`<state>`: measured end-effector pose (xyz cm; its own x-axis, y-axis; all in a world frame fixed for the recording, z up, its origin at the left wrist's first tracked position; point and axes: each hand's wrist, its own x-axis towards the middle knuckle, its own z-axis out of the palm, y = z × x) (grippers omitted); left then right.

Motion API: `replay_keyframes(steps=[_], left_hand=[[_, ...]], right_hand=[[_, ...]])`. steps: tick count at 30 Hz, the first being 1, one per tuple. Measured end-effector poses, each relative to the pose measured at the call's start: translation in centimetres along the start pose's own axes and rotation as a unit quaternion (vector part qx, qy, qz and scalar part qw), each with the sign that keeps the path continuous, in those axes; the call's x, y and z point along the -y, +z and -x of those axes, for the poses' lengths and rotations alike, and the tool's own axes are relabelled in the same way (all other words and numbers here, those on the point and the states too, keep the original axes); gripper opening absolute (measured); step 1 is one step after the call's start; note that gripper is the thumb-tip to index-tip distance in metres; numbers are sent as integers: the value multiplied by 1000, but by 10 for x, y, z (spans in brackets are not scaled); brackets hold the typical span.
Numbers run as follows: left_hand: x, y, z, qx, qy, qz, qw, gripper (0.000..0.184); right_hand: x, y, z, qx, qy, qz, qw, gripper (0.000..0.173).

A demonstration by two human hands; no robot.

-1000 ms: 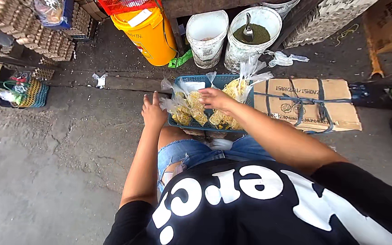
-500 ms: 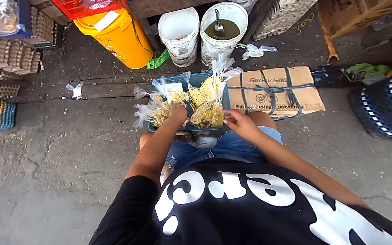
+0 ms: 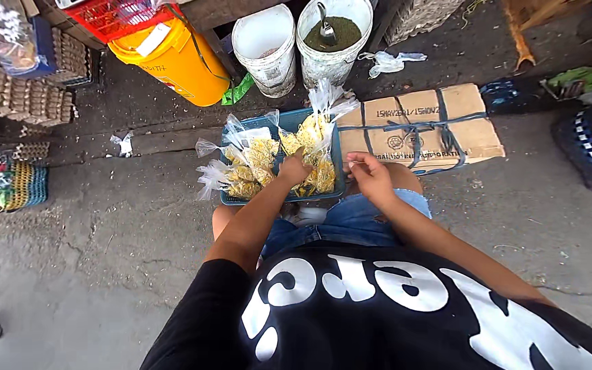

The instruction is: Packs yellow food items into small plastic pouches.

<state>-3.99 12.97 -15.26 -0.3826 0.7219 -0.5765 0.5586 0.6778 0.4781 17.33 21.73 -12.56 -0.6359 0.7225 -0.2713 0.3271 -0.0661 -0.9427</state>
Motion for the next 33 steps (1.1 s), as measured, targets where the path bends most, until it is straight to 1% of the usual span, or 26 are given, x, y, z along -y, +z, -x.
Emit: replay_keyframes(steps=[1, 3, 4, 5, 6, 7, 8, 9, 10, 11, 13, 14, 16, 19, 21, 23, 25, 26, 28, 29, 30, 31, 32, 33], left_hand=[[-4, 1, -1, 4, 2, -11, 1000, 66], [-10, 0, -1, 15, 13, -44, 999, 38], [-12, -1, -3, 12, 17, -54, 998, 33], [-14, -1, -5, -10, 21, -43, 999, 32], [-16, -2, -8, -36, 23, -11, 999, 34], [-20, -3, -10, -50, 19, 32, 998, 48], [-26, -5, -13, -51, 10, 70, 996, 69], [-34, -6, -16, -47, 0, 104, 994, 87], [-44, -6, -19, -45, -11, 131, 990, 93], [-54, -6, -20, -47, -24, 154, 987, 88], [-75, -2, -22, -66, -70, 197, 976, 68], [-83, 1, -24, -75, -89, 211, 970, 61], [-92, 6, -29, -78, -102, 228, 965, 57], [-89, 2, -40, -51, -83, 238, 966, 56], [-83, -9, -45, -26, -54, 211, 976, 47], [-80, -17, -48, -21, -23, 178, 984, 39], [-80, -19, -46, -11, 7, 167, 986, 40], [-79, -19, -45, -2, 20, 142, 990, 49], [-77, -23, -41, 26, 41, 20, 999, 76], [-77, -26, -38, 43, 49, -49, 997, 86], [-75, -26, -37, 53, 58, -98, 992, 89], [-73, -25, -36, 53, 66, -131, 988, 86], [-70, -23, -35, 43, 72, -151, 985, 76], [-68, -20, -35, 28, 75, -162, 984, 59]], right_hand=[[-6, -2, -2, -29, 4, -16, 999, 31], [-25, -6, -7, -74, 28, -40, 996, 32], [-32, -9, -10, -86, 53, -48, 994, 32], [-37, -10, -13, -93, 80, -56, 991, 33], [-38, -11, -15, -93, 102, -62, 989, 33], [-37, -10, -16, -88, 111, -61, 988, 33], [-37, -9, -18, -78, 111, -56, 989, 34], [-37, -8, -19, -67, 107, -48, 991, 34], [-37, -7, -19, -59, 103, -40, 992, 34], [-37, -7, -20, -54, 103, -36, 993, 34], [-38, -8, -22, -59, 111, -42, 991, 32], [-39, -9, -24, -63, 118, -51, 990, 32], [-41, -10, -25, -66, 129, -65, 987, 32], [-40, -11, -25, -55, 134, -66, 987, 31], [-38, -11, -24, -43, 132, -61, 988, 31], [-38, -11, -25, -43, 132, -59, 989, 28], [-40, -11, -27, -43, 134, -63, 988, 26], [-41, -11, -28, -41, 136, -66, 988, 26], [-42, -11, -29, -39, 138, -72, 987, 25], [-41, -10, -29, -37, 138, -71, 987, 25], [-41, -10, -28, -36, 138, -69, 987, 25], [-42, -10, -28, -34, 138, -64, 988, 25], [-42, -9, -29, -31, 138, -60, 988, 25], [-42, -7, -29, -29, 137, -58, 988, 25]])
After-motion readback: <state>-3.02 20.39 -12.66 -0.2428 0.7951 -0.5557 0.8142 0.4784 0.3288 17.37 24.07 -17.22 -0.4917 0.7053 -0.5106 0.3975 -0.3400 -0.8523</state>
